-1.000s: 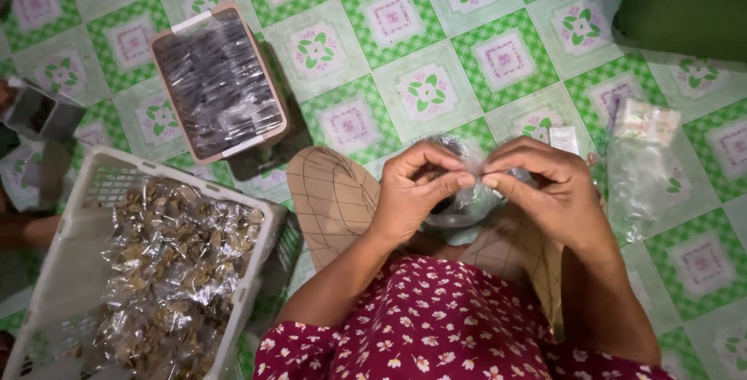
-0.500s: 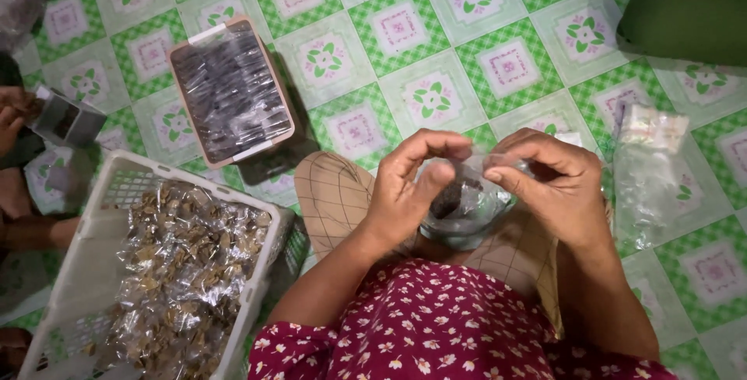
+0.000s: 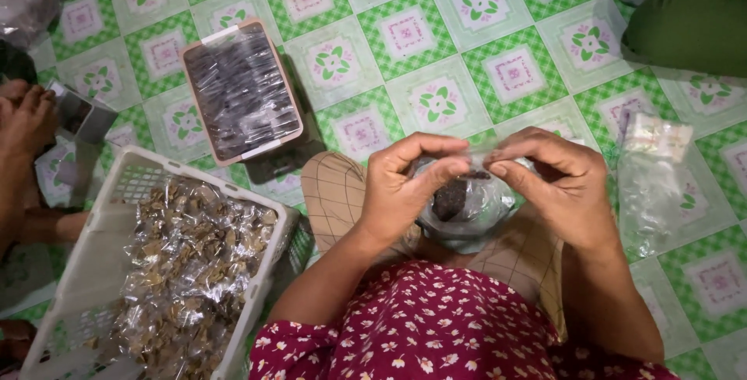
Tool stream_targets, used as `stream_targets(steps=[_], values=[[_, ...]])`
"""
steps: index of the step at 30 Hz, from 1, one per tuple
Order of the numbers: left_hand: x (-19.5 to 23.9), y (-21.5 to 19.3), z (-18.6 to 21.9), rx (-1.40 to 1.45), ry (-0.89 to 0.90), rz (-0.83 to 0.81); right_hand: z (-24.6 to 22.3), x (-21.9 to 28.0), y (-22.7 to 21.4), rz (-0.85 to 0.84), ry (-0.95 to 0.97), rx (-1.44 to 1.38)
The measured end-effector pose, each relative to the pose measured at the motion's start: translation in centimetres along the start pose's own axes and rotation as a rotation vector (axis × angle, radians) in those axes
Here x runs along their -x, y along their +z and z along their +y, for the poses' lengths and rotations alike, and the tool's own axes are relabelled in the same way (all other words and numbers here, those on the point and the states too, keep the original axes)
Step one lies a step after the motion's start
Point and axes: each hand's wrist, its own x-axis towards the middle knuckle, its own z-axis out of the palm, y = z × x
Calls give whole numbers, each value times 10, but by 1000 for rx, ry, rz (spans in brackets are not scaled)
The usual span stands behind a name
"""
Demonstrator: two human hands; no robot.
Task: Manually packaging small coffee ground sachets from a large crate into plastic bags while sitting on the floor.
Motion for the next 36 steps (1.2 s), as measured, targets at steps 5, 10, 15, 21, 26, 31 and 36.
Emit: stream_targets(steps=[5,10,15,21,26,31,36], values=[[3,0,8,-92,32,2,0,1,1,-3,-14,-1],[5,-1,3,-120,37,61,4,-1,4,2,-19,4],[7,8,-8,-143,155,62,14,-12,16,30,-222,1],[9,9,-18,-52,82,115,19,-5,4,89,-169,-43],[5,9,-11,103,9,138,28,3,8,66,-73,-85],[4,10,-12,241,-34,118,35,8,2,80,-73,-102],[1,7,-18,279,37,48,34,7,3,83,-139,-76]])
